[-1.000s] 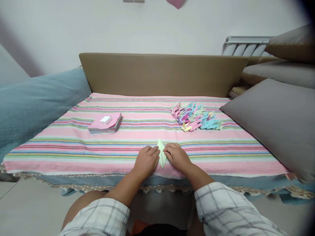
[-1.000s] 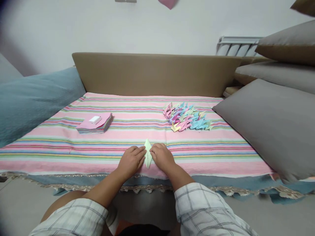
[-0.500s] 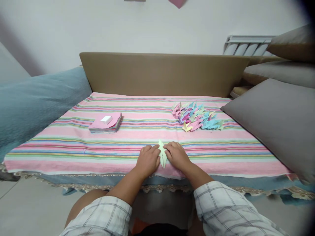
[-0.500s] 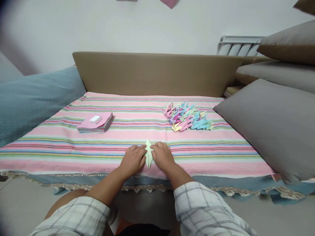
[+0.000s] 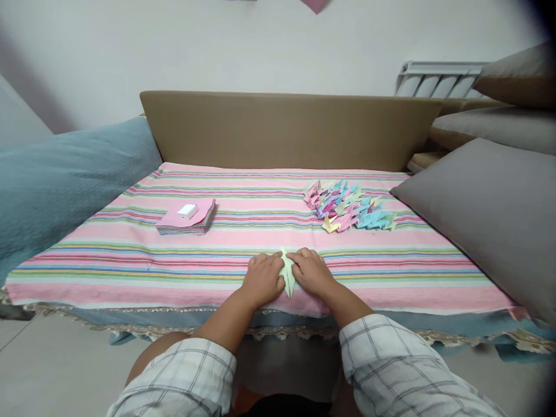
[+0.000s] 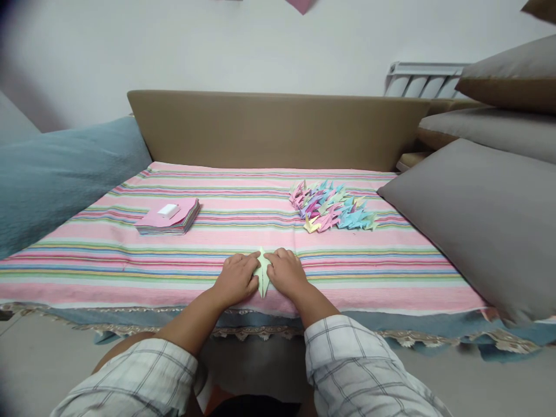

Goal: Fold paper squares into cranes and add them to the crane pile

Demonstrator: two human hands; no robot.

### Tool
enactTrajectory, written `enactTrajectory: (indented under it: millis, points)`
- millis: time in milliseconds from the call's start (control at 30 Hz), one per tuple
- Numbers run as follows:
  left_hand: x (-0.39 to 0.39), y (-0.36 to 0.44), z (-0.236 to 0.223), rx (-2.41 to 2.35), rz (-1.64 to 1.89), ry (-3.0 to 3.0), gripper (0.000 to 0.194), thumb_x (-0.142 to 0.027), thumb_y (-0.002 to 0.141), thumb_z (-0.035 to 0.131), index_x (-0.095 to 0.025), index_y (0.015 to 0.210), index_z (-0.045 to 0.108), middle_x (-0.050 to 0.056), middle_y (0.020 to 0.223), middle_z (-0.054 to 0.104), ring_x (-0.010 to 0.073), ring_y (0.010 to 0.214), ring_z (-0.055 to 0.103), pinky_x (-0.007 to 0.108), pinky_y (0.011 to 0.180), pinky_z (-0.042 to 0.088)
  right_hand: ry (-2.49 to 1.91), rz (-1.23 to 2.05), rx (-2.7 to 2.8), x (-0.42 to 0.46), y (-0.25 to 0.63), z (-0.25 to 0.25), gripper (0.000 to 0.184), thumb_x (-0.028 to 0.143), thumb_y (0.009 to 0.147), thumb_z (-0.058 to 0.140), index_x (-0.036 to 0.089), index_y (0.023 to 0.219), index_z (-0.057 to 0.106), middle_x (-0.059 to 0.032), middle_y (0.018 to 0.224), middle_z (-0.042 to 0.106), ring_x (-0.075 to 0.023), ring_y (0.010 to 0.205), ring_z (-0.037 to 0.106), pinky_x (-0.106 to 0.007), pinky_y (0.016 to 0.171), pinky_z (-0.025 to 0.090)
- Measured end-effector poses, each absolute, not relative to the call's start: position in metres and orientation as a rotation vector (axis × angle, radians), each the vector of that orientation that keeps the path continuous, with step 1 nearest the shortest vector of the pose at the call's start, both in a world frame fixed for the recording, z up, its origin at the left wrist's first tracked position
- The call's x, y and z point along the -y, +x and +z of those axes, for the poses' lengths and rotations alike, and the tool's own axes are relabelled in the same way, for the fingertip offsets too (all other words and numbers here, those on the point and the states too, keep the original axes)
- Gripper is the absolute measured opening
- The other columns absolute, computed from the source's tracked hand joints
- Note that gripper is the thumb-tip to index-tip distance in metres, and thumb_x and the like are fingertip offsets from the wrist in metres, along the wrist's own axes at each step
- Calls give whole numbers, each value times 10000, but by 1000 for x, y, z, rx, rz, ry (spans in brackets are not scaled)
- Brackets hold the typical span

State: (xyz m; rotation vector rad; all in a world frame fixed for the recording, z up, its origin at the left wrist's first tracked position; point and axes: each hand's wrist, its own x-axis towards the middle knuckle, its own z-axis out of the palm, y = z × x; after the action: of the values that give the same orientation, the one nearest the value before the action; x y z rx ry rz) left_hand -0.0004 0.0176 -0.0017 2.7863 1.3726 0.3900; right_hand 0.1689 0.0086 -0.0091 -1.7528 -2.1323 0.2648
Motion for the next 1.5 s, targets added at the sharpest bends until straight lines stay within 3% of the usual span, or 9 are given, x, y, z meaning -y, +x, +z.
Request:
enactTrajectory:
  millis: [533, 967, 1233, 1367, 1500]
  points:
    - [-22, 1, 5, -1370, 267, 2637, 272, -252, 720, 486, -228, 988, 520, 36, 1429, 405, 298, 1102, 455, 491, 886, 346, -1866, 234, 2169, -12, 164, -4, 419, 242, 866, 407, 268, 1271, 512, -75, 1063, 561, -213, 985, 472, -310, 864, 331]
    - [-34, 3, 14, -1302, 220, 2545, 311, -303, 671, 535, -229, 972, 529, 38, 1333, 489, 289, 1020, 494, 444, 823, 368, -1921, 314, 2195, -20, 163, 1, 501, 234, 804, 406, 282, 1297, 484, -90, 1061, 561, -238, 1014, 493, -321, 835, 349]
    - [-33, 4, 7, -1342, 273, 2548, 256, -293, 644, 598, -233, 888, 549, 46, 1483, 290, 319, 1143, 423, 491, 896, 342, -1954, 370, 2132, -27, 160, 3, 548, 290, 782, 455, 282, 1330, 434, -95, 1088, 564, -254, 1018, 510, -339, 821, 364]
    - [-26, 3, 5, -1398, 406, 2534, 288, -267, 643, 599, -248, 929, 569, 41, 1431, 377, 296, 1184, 388, 469, 945, 318, -1889, 375, 2003, -26, 162, -2, 510, 254, 761, 479, 207, 1267, 517, -105, 1092, 565, -236, 1037, 498, -324, 879, 361]
    - [-24, 3, 5, -1551, 472, 2397, 468, -303, 618, 629, -250, 1076, 552, 65, 1413, 396, 312, 1228, 355, 501, 993, 272, -1801, 439, 1899, -25, 163, -7, 363, 237, 756, 501, 202, 1091, 638, -91, 1067, 579, -226, 1051, 487, -333, 922, 352]
